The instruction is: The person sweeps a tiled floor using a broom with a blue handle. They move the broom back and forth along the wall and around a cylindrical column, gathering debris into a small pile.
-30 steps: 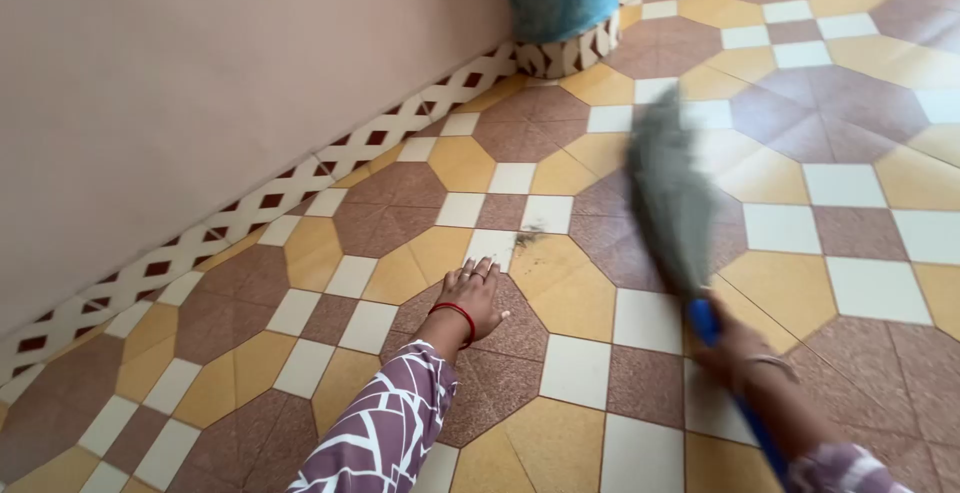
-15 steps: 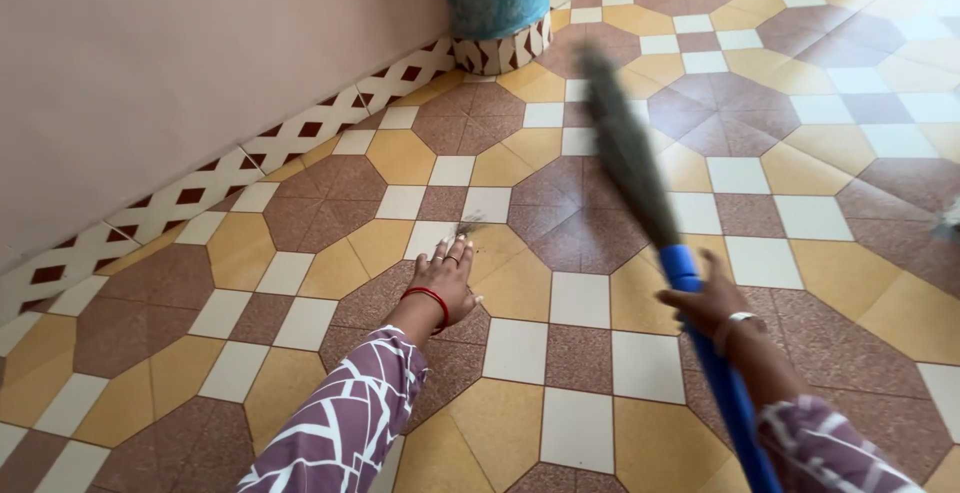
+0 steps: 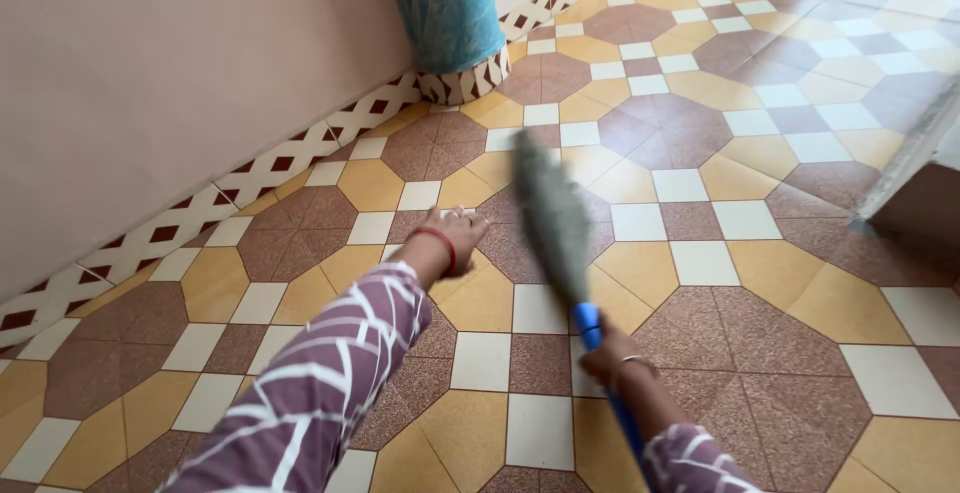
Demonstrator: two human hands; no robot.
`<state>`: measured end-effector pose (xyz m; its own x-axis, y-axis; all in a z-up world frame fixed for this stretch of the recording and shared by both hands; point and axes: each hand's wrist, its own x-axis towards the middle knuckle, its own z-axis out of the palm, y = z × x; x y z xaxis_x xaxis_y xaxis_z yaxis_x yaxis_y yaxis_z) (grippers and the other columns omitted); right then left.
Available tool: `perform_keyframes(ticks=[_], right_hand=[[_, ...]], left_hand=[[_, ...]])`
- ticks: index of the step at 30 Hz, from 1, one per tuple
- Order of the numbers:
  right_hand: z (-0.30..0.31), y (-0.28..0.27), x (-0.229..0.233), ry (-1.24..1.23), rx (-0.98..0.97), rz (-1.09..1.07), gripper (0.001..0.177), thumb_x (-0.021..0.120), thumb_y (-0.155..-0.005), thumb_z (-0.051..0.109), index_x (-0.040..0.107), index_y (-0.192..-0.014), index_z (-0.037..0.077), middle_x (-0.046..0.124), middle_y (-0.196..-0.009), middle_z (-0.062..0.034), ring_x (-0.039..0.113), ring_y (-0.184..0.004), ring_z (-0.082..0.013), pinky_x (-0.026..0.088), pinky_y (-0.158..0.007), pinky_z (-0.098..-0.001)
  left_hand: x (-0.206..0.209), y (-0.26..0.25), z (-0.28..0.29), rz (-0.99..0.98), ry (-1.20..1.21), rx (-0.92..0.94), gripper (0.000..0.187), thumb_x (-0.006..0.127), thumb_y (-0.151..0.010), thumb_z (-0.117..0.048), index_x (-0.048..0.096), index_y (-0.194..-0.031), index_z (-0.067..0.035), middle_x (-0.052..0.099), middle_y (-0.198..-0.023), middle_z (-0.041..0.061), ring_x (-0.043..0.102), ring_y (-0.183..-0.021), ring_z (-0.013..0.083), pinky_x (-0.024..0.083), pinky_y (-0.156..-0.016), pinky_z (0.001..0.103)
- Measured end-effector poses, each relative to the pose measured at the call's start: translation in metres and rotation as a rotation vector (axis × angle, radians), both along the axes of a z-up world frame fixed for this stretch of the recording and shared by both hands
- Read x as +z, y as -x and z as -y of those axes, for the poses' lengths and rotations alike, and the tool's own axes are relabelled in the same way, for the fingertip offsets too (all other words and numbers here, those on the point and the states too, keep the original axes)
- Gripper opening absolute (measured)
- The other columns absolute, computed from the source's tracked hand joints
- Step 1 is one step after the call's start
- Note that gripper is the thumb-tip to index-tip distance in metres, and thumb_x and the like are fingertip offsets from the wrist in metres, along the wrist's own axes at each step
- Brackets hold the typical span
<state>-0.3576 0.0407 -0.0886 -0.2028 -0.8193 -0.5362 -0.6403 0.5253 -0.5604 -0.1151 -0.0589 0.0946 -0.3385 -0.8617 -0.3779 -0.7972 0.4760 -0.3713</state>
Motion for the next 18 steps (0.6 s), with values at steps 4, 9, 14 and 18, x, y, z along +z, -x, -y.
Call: perform_keyframes(ticks=[4,9,14,18], right_hand=[[0.007,-0.019,0.019,0.039,-0.012,0.403,0.096,0.074,-0.074,-0.002,0.035,-0.158,0.023,0.075,-0.09,-0.0193,0.07,-0.065,-0.0274,0.06,-0.056,-0.0405],[0.077,0.057,0.059,0.337,-0.216,0.699,0.078,0.083,-0.072,0.002,0.052,-0.144,-0.005,0.073,-0.087,-0.0237,0.07,-0.06,-0.0283,0.06,-0.052,-0.0394],[0.037,0.15,0.082,0.335,-0.443,1.164,0.082,0.075,-0.076,0.019,0.033,-0.147,0.02,0.071,-0.089,-0.0093,0.07,-0.068,-0.0211,0.061,-0.058,-0.0351],[-0.021,0.131,0.031,0.346,-0.583,0.755,0.067,0.067,-0.096,0.03,0.035,-0.153,0.013,0.056,-0.074,-0.0089,0.055,-0.053,-0.0201,0.051,-0.046,-0.0376]], left_hand=[[0.044,0.01,0.028,-0.065,-0.005,0.144,0.046,0.063,-0.096,-0.04,0.068,-0.135,-0.016,0.061,-0.146,0.011,0.051,-0.141,0.0297,0.034,-0.121,0.05],[0.038,0.024,0.048,-0.25,-0.04,0.233,0.053,0.062,-0.097,-0.044,0.059,-0.139,-0.013,0.061,-0.142,0.015,0.057,-0.131,0.0329,0.045,-0.112,0.046],[-0.011,0.014,0.025,-0.288,-0.187,0.281,0.061,0.069,-0.093,-0.038,0.051,-0.146,-0.013,0.056,-0.146,0.014,0.056,-0.132,0.0302,0.048,-0.11,0.044],[-0.028,0.002,0.034,-0.197,-0.227,0.329,0.054,0.067,-0.093,-0.041,0.067,-0.135,-0.008,0.068,-0.138,0.015,0.066,-0.125,0.0307,0.053,-0.105,0.042]])
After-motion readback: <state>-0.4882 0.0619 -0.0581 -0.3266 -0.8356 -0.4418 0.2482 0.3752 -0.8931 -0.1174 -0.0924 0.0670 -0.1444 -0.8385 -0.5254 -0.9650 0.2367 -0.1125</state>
